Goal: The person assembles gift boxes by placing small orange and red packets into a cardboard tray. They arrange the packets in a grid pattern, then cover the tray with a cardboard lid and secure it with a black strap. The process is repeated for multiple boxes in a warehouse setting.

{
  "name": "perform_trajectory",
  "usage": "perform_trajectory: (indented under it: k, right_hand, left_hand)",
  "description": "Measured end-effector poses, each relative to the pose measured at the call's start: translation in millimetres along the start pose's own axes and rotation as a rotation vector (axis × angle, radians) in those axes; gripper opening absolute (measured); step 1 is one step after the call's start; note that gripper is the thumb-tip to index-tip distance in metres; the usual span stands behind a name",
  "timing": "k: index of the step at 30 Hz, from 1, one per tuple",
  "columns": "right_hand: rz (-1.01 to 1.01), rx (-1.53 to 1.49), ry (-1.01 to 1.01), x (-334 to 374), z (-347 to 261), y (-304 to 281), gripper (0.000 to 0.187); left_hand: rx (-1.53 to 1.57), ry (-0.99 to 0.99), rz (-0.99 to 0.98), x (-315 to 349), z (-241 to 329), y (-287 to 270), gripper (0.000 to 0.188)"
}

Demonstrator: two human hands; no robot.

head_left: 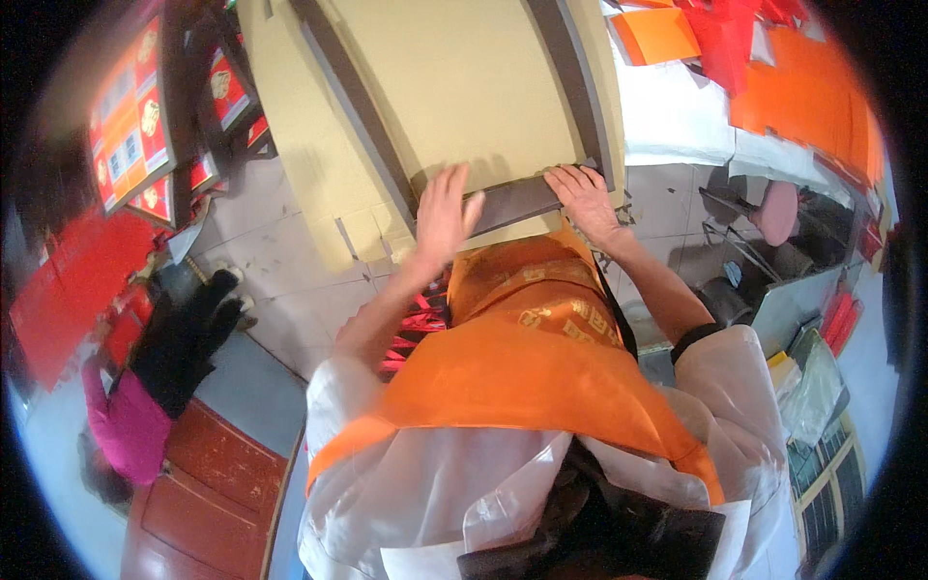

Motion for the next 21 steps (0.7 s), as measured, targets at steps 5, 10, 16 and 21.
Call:
perform_trajectory:
  k: [5, 10, 16, 21]
  right_hand:
    - [-0.031, 0.028, -0.019, -0.1, -0.7, 5.4, 0.053]
    - [-0.204, -0.010, -0.080, -5.8, -0.7, 18.1, 0.027]
    - [-0.175, -0.103, -0.148, -12.0, 8.3, -4.8, 0.025]
    - [0.001, 0.350, -0.138, 16.7, 32.8, -24.2, 0.020]
  left_hand:
    - [-0.542, 0.375, 0.317, 68.3, -22.1, 61.9, 0.050]
    - [-0.637, 0.207, 0.290, 40.6, -27.2, 61.5, 0.038]
    - [-0.577, 0.185, 0.041, 26.9, -42.6, 50.9, 0.014]
    - [-0.674, 0.139, 0.158, 49.8, -32.2, 20.9, 0.009]
Point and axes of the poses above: each hand's wrist, its own x-axis away from the middle knuckle, its own y-axis out of the palm, z = x × y, the point moved 5 cm from there along -x, towards the middle knuckle, and after that the axes turned 15 degrees about x, right-handed, at the moved point
